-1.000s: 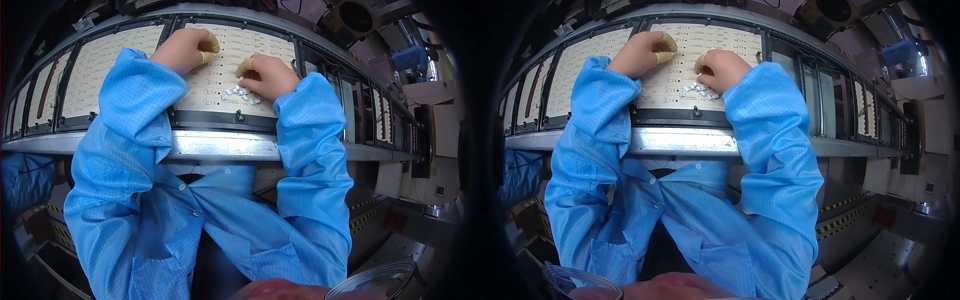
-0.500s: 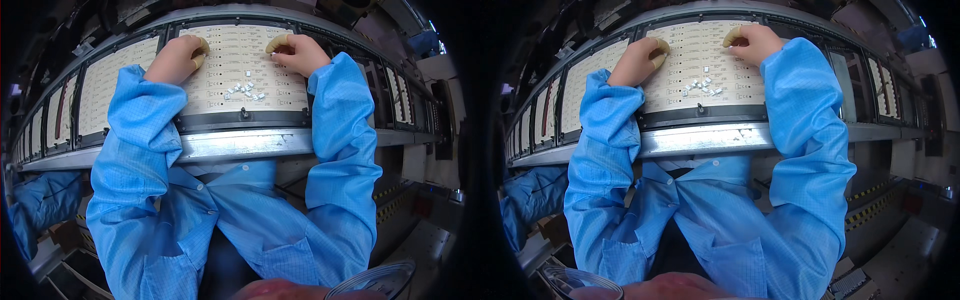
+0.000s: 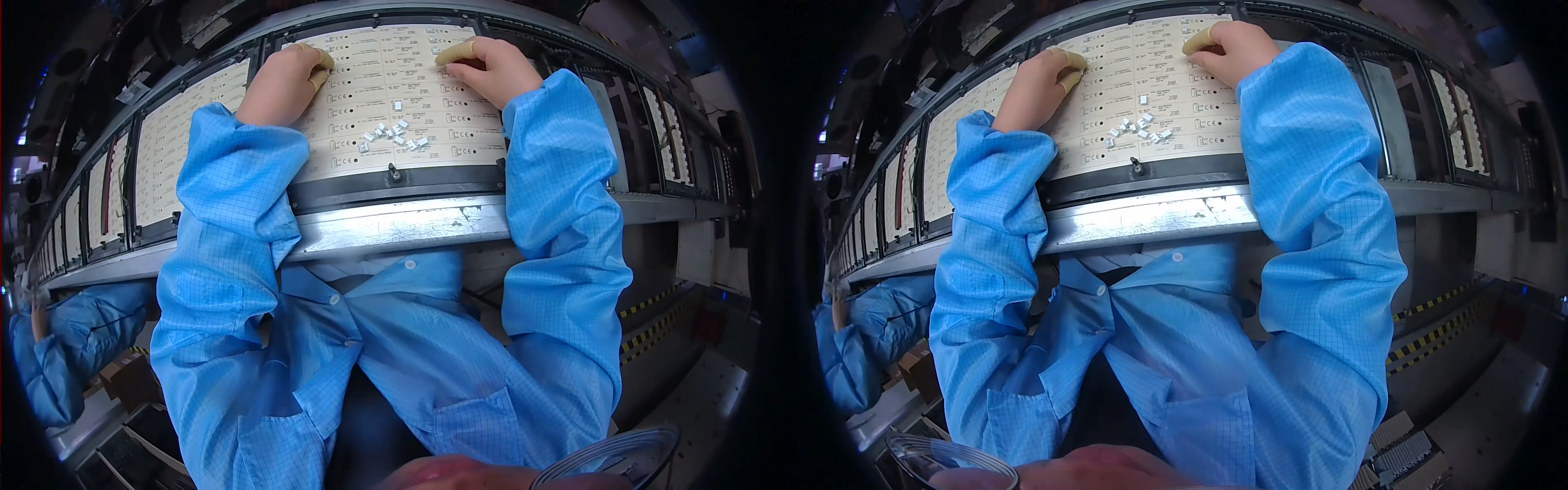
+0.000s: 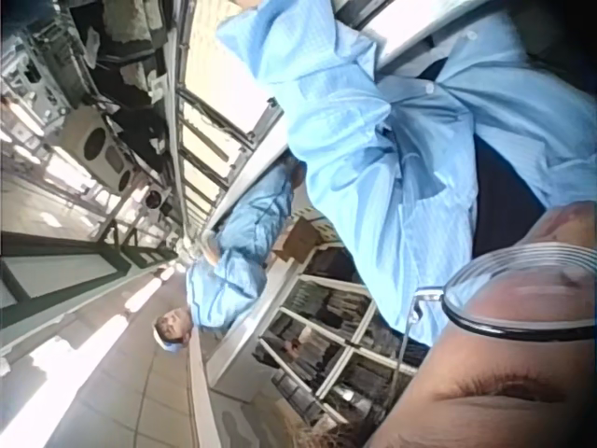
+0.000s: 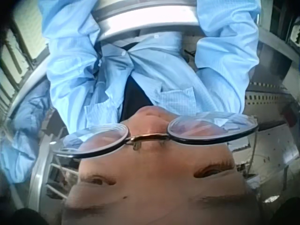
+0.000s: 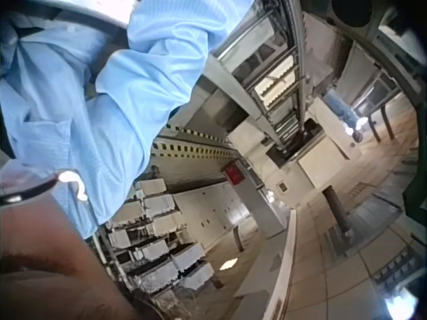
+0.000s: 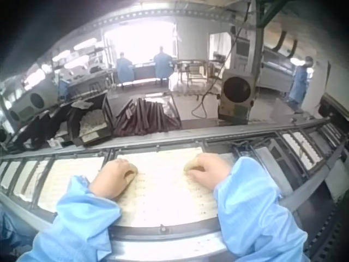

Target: Placing electronic components into designated slots on circuit boards on a moving assembly line.

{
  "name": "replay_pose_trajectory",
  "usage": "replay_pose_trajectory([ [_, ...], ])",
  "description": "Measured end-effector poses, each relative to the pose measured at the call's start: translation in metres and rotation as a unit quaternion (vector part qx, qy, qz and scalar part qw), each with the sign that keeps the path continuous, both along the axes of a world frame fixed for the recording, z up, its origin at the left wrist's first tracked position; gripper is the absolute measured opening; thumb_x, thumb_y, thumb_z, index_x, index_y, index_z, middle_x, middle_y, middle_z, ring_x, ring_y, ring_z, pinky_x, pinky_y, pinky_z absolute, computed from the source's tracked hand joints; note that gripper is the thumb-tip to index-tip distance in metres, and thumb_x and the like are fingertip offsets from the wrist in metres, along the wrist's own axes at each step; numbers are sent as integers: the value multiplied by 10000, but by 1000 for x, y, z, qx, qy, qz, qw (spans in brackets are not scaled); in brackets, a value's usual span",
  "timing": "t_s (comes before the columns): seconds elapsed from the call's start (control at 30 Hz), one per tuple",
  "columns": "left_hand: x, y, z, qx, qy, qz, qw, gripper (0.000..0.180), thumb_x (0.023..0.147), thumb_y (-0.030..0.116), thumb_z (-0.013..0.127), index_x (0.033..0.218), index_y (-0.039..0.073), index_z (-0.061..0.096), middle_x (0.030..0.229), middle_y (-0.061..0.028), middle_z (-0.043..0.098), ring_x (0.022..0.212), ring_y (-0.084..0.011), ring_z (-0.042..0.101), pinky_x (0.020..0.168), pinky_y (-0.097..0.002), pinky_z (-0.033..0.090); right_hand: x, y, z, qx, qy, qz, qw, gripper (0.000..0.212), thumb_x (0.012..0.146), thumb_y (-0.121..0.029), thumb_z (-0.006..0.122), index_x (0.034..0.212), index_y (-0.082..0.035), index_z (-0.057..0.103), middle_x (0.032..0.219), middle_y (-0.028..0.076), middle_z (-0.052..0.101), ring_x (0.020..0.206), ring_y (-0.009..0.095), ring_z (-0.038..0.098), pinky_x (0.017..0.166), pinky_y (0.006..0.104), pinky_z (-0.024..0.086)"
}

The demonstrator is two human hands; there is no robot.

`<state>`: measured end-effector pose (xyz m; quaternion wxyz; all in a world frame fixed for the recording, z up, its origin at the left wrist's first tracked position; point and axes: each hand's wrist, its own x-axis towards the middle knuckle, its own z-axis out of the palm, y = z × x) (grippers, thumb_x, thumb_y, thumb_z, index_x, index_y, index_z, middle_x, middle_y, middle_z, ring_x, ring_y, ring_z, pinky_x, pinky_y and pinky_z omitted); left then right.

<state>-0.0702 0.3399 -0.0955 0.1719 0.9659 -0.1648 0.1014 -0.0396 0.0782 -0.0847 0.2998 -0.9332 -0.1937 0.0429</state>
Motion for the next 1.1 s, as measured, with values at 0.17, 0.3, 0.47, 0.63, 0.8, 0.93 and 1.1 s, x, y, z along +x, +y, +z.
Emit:
replay_pose_trajectory([
  [0.17, 1, -2, 0, 22, -11, -13, 1000, 153, 800, 78, 580, 931, 10, 621, 935, -165, 599, 841, -311, 584, 768, -328, 470, 1, -4, 3, -24, -10, 2, 1000, 251, 826, -150, 607, 1051, -37, 607, 930, 104, 634, 811, 180, 610, 775, 265, 499],
  [0.3, 1, -3, -2, 56, -19, -3, 998, 137, 811, 81, 550, 903, 4, 616, 907, -175, 591, 845, -334, 570, 770, -357, 463, 7, -5, 0, -11, -31, 36, 999, 229, 818, -119, 610, 1034, -42, 612, 915, 92, 634, 806, 158, 607, 767, 252, 496],
  [0.47, 7, -9, -7, 100, -31, -11, 994, 148, 816, 88, 530, 895, -5, 614, 905, -179, 589, 847, -341, 565, 769, -374, 459, 9, -11, -1, -9, 24, 15, 1000, 200, 802, -96, 621, 998, -57, 630, 873, 82, 639, 788, 145, 607, 753, 246, 493],
  [0.63, 8, -7, -6, 111, -24, 2, 993, 157, 818, 87, 521, 902, -8, 613, 915, -186, 589, 856, -340, 565, 783, -371, 456, 7, -2, -5, -7, 14, 15, 1000, 189, 788, -98, 636, 971, -48, 640, 863, 97, 647, 786, 167, 618, 758, 259, 495],
  [0.8, 2, 0, 1, -19, 20, 12, 1000, 154, 803, 63, 557, 926, -7, 616, 934, -173, 602, 855, -311, 585, 774, -337, 468, 4, 7, -4, -47, -7, 21, 999, 193, 782, -111, 646, 961, -39, 644, 926, 110, 643, 825, 193, 627, 766, 269, 499],
  [0.93, 1, 3, 0, -40, 27, 18, 999, 165, 793, 63, 556, 931, 4, 624, 934, -167, 607, 880, -308, 582, 811, -344, 458, 1, 11, -1, -89, -21, 17, 996, 194, 786, -113, 638, 961, -32, 642, 935, 125, 634, 831, 220, 628, 765, 275, 498],
  [1.1, 1, 1, -3, -36, -1, 2, 999, 149, 800, 54, 562, 924, -5, 619, 931, -173, 603, 844, -313, 588, 765, -332, 469, 5, 9, -5, -146, -107, 87, 980, 168, 793, -114, 619, 938, -33, 644, 913, 123, 613, 844, 247, 607, 760, 302, 492],
])
